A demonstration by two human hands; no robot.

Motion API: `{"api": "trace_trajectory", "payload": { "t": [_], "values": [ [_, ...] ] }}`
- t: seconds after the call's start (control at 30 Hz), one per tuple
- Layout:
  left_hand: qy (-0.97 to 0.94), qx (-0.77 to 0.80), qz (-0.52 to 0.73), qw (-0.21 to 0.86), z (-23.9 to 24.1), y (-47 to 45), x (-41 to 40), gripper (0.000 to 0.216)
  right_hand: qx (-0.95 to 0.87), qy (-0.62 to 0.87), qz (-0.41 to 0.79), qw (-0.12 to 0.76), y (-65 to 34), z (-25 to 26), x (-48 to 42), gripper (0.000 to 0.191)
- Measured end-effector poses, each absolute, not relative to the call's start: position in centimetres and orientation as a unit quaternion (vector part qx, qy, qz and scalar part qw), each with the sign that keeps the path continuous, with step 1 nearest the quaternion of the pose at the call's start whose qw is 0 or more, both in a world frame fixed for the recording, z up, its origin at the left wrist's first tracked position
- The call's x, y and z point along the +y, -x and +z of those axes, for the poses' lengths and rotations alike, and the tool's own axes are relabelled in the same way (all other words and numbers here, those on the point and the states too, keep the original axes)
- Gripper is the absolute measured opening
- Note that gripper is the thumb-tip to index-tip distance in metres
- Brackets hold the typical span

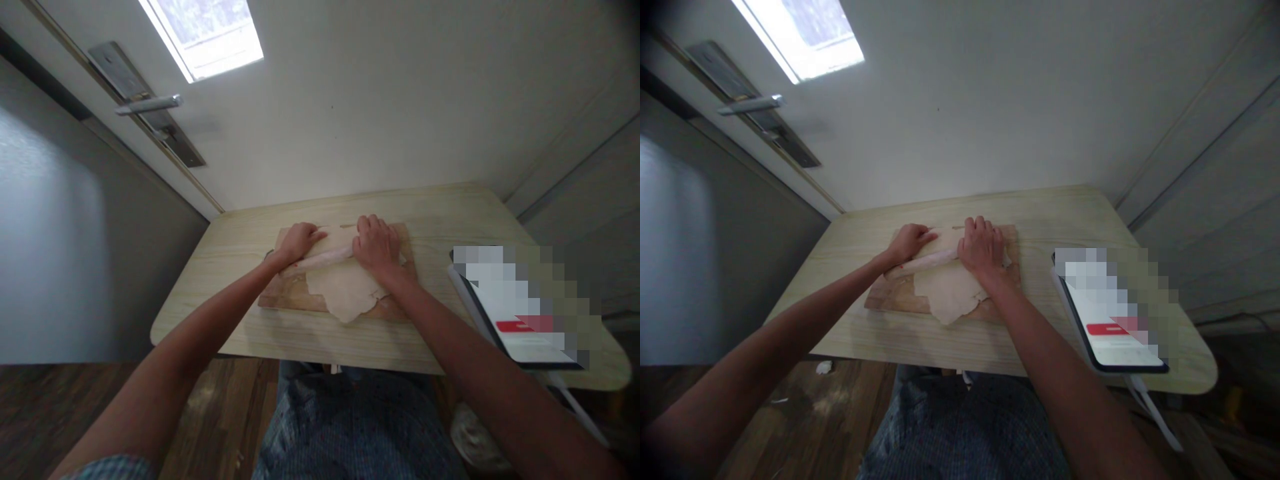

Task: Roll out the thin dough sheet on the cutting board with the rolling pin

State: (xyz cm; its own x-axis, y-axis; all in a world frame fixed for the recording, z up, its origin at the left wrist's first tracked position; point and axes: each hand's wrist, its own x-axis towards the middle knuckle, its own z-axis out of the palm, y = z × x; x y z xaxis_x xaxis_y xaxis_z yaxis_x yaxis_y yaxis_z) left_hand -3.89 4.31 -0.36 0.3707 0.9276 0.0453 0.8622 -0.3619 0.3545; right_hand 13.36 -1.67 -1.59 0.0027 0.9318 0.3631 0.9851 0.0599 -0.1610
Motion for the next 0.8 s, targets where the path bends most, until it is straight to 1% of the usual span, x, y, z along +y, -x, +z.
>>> {"api": "trace_trajectory", "payload": {
  "t": [0.27,0.63,0.8],
  "values": [
    [-0.833,0.526,0.140,0.099,-1.9,5.5,5.2,0.043,-0.704,0.683,-0.073,0.183,-13.4,-1.6,-1.9,0.022],
    [-0.811,0.543,0.157,0.150,-1.2,5.9,4.6,0.039,-0.710,0.680,-0.059,0.172,-13.6,-1.6,-1.8,0.022],
    [-0.815,0.529,0.186,0.146,-1.3,6.2,4.4,0.039,-0.710,0.679,-0.063,0.174,-13.6,-1.6,-1.8,0.021]
  ]
}}
